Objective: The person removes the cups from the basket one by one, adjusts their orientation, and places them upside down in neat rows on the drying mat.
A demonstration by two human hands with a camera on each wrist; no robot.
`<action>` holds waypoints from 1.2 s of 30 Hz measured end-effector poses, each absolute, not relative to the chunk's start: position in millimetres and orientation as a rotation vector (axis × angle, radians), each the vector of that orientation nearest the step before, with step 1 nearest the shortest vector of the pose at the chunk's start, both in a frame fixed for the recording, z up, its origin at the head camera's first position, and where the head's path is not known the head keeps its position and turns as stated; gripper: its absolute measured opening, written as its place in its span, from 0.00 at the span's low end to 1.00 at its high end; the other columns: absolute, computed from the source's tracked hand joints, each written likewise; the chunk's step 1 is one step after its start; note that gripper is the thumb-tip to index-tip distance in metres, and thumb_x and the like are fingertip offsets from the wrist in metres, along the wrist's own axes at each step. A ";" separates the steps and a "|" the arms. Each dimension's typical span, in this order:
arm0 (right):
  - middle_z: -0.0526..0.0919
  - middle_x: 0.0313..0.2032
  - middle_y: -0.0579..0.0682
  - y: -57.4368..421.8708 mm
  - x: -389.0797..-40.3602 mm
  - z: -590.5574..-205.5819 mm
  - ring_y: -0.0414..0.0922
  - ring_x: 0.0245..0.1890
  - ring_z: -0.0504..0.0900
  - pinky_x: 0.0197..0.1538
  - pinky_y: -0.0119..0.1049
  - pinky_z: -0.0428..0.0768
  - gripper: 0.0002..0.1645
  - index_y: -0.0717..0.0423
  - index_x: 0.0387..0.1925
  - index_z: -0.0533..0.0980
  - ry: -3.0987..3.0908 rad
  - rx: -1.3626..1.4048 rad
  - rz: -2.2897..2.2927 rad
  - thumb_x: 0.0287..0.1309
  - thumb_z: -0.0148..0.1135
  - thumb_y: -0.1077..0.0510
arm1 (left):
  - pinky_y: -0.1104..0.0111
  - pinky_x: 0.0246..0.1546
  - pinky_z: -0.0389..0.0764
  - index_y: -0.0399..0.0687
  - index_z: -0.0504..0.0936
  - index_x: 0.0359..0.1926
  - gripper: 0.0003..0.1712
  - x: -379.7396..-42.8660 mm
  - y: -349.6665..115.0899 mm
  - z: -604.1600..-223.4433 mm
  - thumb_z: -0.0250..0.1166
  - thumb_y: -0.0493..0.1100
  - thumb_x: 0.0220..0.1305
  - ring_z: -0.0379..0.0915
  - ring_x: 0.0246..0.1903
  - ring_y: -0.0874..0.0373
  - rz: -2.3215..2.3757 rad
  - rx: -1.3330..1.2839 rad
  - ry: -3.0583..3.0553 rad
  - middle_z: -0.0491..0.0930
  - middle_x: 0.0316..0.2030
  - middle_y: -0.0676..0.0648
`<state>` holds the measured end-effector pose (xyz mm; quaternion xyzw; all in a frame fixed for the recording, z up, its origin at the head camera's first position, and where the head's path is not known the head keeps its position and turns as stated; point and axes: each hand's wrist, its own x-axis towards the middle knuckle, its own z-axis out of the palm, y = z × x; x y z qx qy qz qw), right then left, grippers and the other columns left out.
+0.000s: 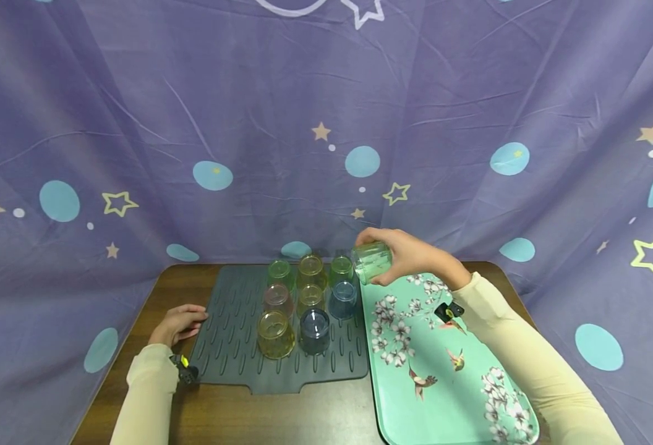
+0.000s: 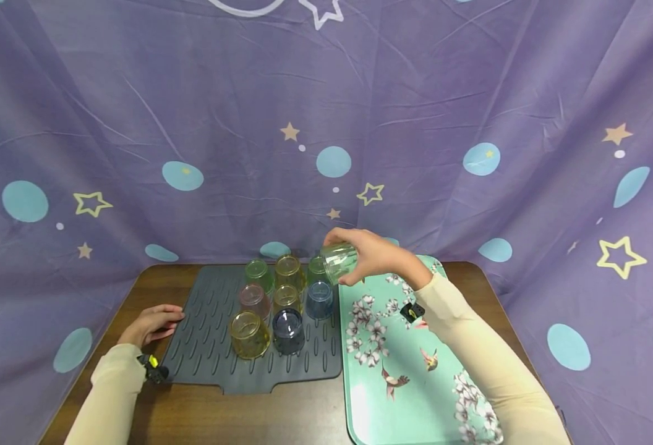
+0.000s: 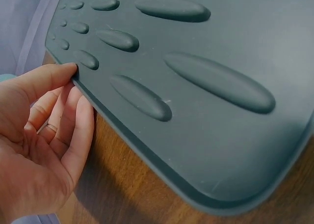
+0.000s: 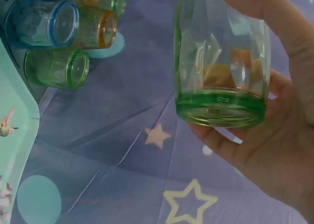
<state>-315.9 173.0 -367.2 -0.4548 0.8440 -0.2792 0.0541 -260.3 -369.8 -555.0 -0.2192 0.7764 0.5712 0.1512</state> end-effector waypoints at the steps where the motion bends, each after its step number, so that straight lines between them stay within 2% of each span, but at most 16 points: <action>1: 0.80 0.60 0.49 171.1 -313.5 -367.0 0.50 0.62 0.79 0.64 0.49 0.78 0.43 0.53 0.63 0.73 2.579 -1.394 -0.808 0.44 0.82 0.55 | 0.75 0.32 0.84 0.40 0.81 0.46 0.08 -260.1 -369.7 -555.1 0.66 0.37 0.68 0.75 0.27 0.67 1.639 -0.624 2.231 0.78 0.26 0.59; 10: 0.81 0.56 0.51 149.8 -291.7 -381.7 0.50 0.54 0.79 0.48 0.46 0.83 0.42 0.47 0.63 0.77 2.718 -1.441 -0.371 0.43 0.82 0.49 | 0.75 0.31 0.84 0.39 0.81 0.47 0.09 -261.0 -371.6 -555.9 0.66 0.37 0.68 0.75 0.27 0.67 1.632 -0.632 2.231 0.78 0.25 0.57; 15: 0.78 0.50 0.51 136.9 -284.8 -403.2 0.47 0.46 0.77 0.44 0.41 0.79 0.42 0.52 0.62 0.78 2.715 -1.457 -0.238 0.43 0.82 0.50 | 0.74 0.32 0.84 0.37 0.80 0.49 0.11 -260.6 -372.0 -554.3 0.66 0.37 0.68 0.75 0.28 0.66 1.624 -0.630 2.228 0.78 0.26 0.57; 18: 0.79 0.51 0.52 130.2 -280.1 -415.5 0.49 0.46 0.76 0.45 0.43 0.80 0.43 0.54 0.62 0.78 2.705 -1.447 -0.180 0.42 0.82 0.51 | 0.74 0.33 0.84 0.36 0.80 0.50 0.12 -260.5 -371.8 -553.4 0.66 0.37 0.68 0.75 0.28 0.66 1.621 -0.623 2.225 0.78 0.26 0.57; 23: 0.80 0.54 0.51 121.5 -275.1 -434.6 0.51 0.52 0.78 0.50 0.49 0.83 0.44 0.50 0.61 0.75 2.709 -1.372 -0.146 0.40 0.84 0.50 | 0.74 0.32 0.84 0.39 0.81 0.47 0.09 -261.5 -372.6 -551.8 0.66 0.37 0.68 0.75 0.27 0.66 1.629 -0.607 2.214 0.78 0.26 0.58; 29: 0.81 0.53 0.50 115.5 -274.4 -452.4 0.51 0.51 0.79 0.50 0.47 0.83 0.42 0.48 0.56 0.74 2.748 -1.323 -0.108 0.37 0.85 0.51 | 0.74 0.32 0.84 0.43 0.82 0.45 0.06 -263.8 -374.2 -550.7 0.65 0.37 0.68 0.75 0.27 0.67 1.638 -0.602 2.199 0.78 0.26 0.59; 36: 0.78 0.53 0.50 111.8 -271.3 -471.8 0.48 0.49 0.77 0.46 0.43 0.82 0.42 0.48 0.58 0.77 2.741 -1.264 -0.099 0.39 0.85 0.53 | 0.74 0.32 0.84 0.40 0.81 0.47 0.09 -262.8 -376.6 -557.1 0.66 0.38 0.69 0.75 0.27 0.66 1.631 -0.587 2.206 0.79 0.26 0.59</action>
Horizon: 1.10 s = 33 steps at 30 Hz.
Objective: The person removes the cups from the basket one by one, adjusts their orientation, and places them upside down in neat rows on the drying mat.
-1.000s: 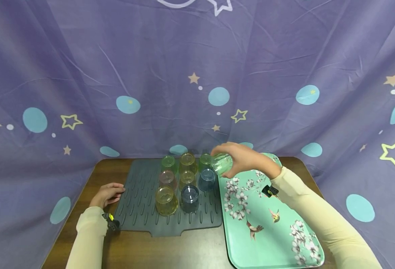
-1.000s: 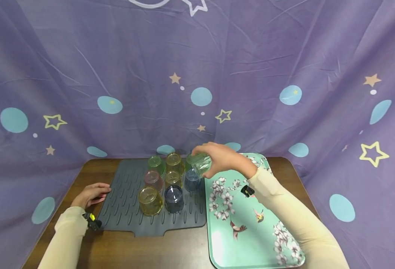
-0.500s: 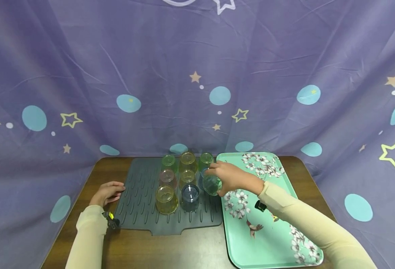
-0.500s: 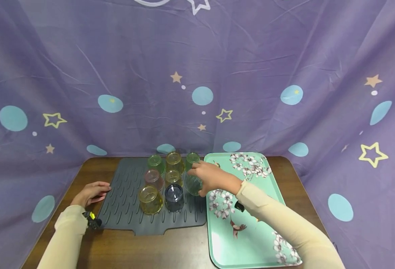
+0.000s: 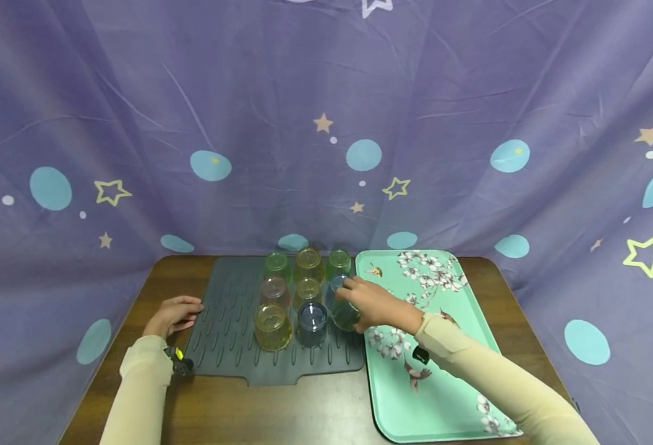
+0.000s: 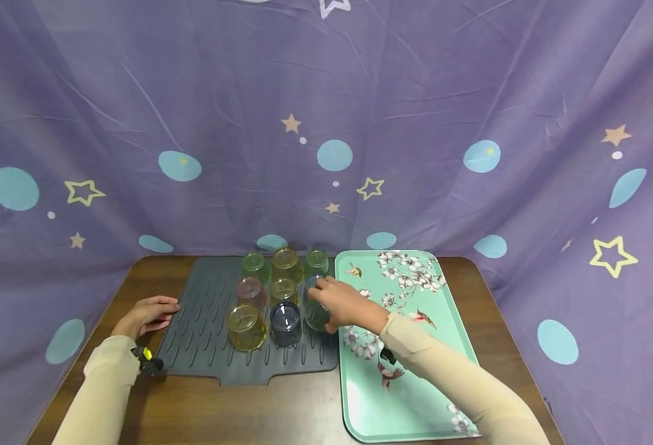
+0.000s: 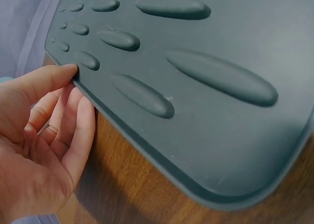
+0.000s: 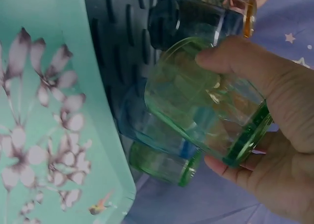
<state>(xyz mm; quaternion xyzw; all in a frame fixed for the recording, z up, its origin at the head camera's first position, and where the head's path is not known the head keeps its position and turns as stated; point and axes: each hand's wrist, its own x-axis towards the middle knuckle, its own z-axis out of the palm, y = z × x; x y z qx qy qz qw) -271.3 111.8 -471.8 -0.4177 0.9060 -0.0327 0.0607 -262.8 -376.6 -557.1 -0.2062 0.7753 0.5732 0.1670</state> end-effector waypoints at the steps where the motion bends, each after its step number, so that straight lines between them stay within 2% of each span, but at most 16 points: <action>1: 0.77 0.53 0.51 111.6 -271.1 -474.2 0.48 0.48 0.77 0.45 0.42 0.82 0.42 0.49 0.59 0.77 2.746 -1.269 -0.091 0.38 0.86 0.53 | 0.74 0.32 0.84 0.40 0.81 0.48 0.09 -263.4 -376.3 -556.8 0.66 0.38 0.69 0.75 0.26 0.67 1.635 -0.581 2.207 0.79 0.26 0.59; 7: 0.76 0.51 0.51 106.2 -270.2 -487.3 0.45 0.44 0.74 0.43 0.39 0.80 0.44 0.50 0.58 0.78 2.766 -1.301 -0.043 0.35 0.87 0.52 | 0.74 0.31 0.84 0.41 0.82 0.46 0.07 -263.4 -375.8 -553.0 0.65 0.37 0.69 0.75 0.26 0.67 1.647 -0.580 2.200 0.79 0.25 0.59; 24: 0.79 0.53 0.55 98.2 -261.9 -513.7 0.50 0.48 0.79 0.43 0.42 0.84 0.48 0.54 0.60 0.75 2.823 -1.295 0.035 0.35 0.87 0.51 | 0.75 0.31 0.84 0.43 0.82 0.45 0.06 -263.2 -372.8 -554.5 0.66 0.37 0.68 0.75 0.26 0.68 1.645 -0.615 2.202 0.78 0.25 0.60; 33: 0.79 0.50 0.52 99.6 -258.6 -522.1 0.48 0.46 0.79 0.38 0.39 0.84 0.48 0.52 0.61 0.75 2.857 -1.291 0.043 0.36 0.87 0.48 | 0.75 0.32 0.84 0.43 0.82 0.44 0.05 -261.9 -371.8 -554.9 0.66 0.36 0.68 0.75 0.26 0.67 1.658 -0.636 2.188 0.78 0.25 0.59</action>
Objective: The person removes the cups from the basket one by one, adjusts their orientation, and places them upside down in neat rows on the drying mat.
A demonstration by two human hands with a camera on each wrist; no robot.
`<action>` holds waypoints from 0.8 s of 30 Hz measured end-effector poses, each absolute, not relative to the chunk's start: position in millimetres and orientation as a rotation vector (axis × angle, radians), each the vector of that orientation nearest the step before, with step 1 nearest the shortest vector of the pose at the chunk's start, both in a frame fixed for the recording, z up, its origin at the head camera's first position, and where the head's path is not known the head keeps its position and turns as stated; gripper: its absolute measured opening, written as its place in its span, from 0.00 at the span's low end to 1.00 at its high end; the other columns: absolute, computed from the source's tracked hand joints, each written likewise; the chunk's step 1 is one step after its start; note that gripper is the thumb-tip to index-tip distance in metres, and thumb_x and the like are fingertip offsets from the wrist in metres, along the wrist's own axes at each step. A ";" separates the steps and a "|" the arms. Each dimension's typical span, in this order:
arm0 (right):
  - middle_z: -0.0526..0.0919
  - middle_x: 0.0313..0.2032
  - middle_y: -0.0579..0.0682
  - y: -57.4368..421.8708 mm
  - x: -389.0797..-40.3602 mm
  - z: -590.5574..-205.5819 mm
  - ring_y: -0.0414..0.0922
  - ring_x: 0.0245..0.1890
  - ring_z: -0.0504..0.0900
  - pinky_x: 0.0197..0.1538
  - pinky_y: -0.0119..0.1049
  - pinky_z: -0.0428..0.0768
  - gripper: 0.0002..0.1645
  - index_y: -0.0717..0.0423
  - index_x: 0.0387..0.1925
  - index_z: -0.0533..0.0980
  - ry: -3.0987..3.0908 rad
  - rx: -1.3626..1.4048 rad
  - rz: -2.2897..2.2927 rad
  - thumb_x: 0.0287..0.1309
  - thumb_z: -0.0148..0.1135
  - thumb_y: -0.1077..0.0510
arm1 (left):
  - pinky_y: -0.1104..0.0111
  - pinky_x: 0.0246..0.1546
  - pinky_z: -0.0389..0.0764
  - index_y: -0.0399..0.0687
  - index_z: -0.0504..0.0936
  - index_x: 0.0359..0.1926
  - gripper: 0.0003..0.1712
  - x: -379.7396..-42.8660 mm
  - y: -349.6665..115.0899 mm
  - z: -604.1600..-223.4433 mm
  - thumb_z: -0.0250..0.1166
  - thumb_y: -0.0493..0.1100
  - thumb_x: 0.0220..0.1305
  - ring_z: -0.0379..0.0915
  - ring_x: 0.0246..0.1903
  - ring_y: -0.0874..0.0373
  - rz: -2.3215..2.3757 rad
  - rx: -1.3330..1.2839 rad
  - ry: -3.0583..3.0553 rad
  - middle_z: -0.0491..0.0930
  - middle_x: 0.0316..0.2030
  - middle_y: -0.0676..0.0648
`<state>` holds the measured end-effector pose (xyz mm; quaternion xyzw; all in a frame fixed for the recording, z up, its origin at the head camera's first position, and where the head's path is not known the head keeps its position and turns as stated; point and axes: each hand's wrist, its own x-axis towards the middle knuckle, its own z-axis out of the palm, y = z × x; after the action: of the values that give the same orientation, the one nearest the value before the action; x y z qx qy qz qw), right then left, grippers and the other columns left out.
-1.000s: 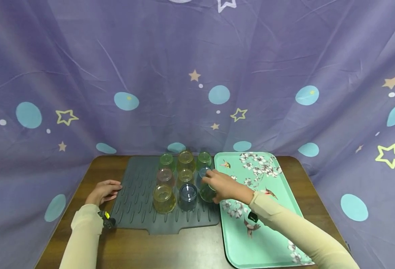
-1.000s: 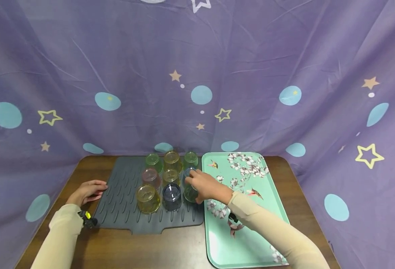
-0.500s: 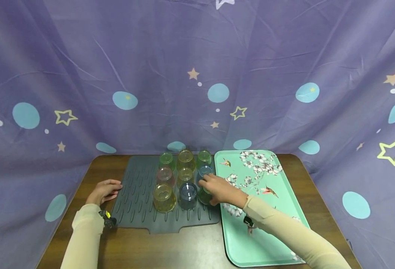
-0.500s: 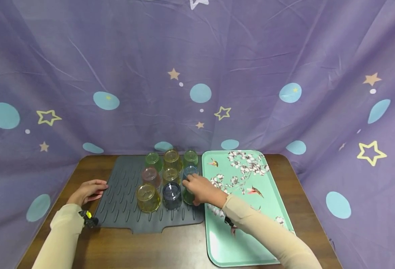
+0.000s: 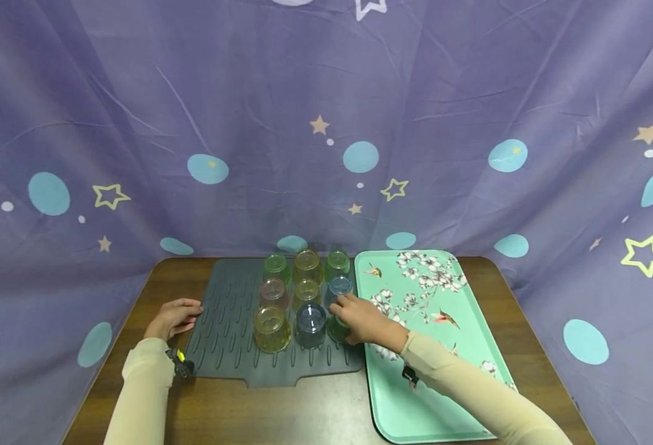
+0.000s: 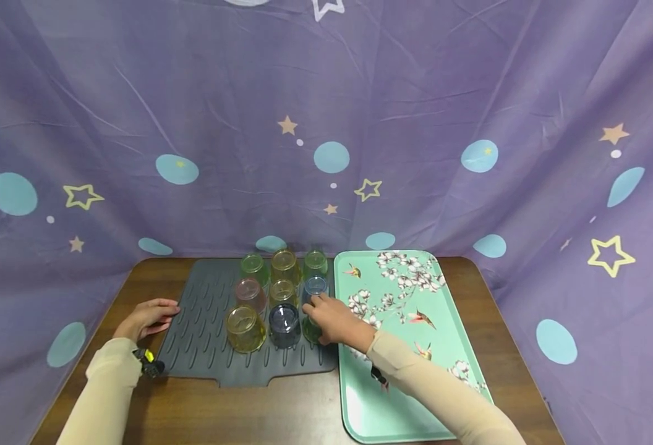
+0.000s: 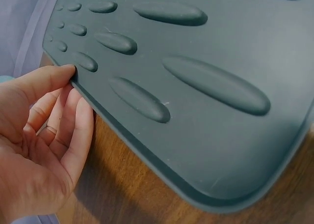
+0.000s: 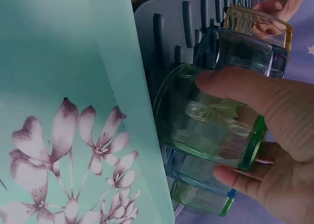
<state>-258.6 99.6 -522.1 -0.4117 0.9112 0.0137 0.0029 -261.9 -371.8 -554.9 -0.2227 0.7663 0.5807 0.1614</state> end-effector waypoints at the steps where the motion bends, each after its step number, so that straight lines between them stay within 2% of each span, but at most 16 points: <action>1: 0.79 0.51 0.52 99.5 -258.4 -523.3 0.48 0.46 0.79 0.38 0.38 0.84 0.48 0.52 0.61 0.75 2.862 -1.293 0.041 0.36 0.87 0.47 | 0.75 0.32 0.84 0.43 0.82 0.44 0.05 -262.0 -371.9 -555.3 0.66 0.36 0.68 0.75 0.26 0.67 1.655 -0.634 2.189 0.78 0.25 0.59; 11: 0.78 0.51 0.52 100.8 -256.7 -520.2 0.47 0.45 0.77 0.37 0.39 0.84 0.48 0.51 0.61 0.76 2.899 -1.327 -0.031 0.36 0.88 0.49 | 0.75 0.32 0.84 0.37 0.80 0.50 0.12 -264.3 -370.3 -559.4 0.66 0.37 0.68 0.75 0.27 0.67 1.637 -0.639 2.205 0.78 0.25 0.58; 20: 0.78 0.50 0.52 103.5 -259.8 -522.1 0.47 0.44 0.76 0.38 0.39 0.83 0.48 0.50 0.62 0.76 2.891 -1.330 -0.017 0.37 0.87 0.48 | 0.74 0.31 0.83 0.39 0.81 0.46 0.08 -266.4 -365.6 -559.7 0.66 0.37 0.68 0.75 0.26 0.66 1.631 -0.633 2.223 0.78 0.25 0.58; 24: 0.78 0.51 0.51 105.1 -261.6 -525.7 0.47 0.45 0.76 0.39 0.39 0.83 0.48 0.49 0.62 0.76 2.919 -1.361 0.016 0.36 0.87 0.44 | 0.74 0.30 0.83 0.37 0.80 0.47 0.09 -267.4 -361.2 -560.6 0.65 0.36 0.68 0.74 0.26 0.66 1.650 -0.629 2.246 0.78 0.25 0.58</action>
<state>-261.6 105.1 -525.7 -0.4223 0.9056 0.0051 -0.0394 -267.4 -361.2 -560.6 -0.2179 0.7783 0.5716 0.1419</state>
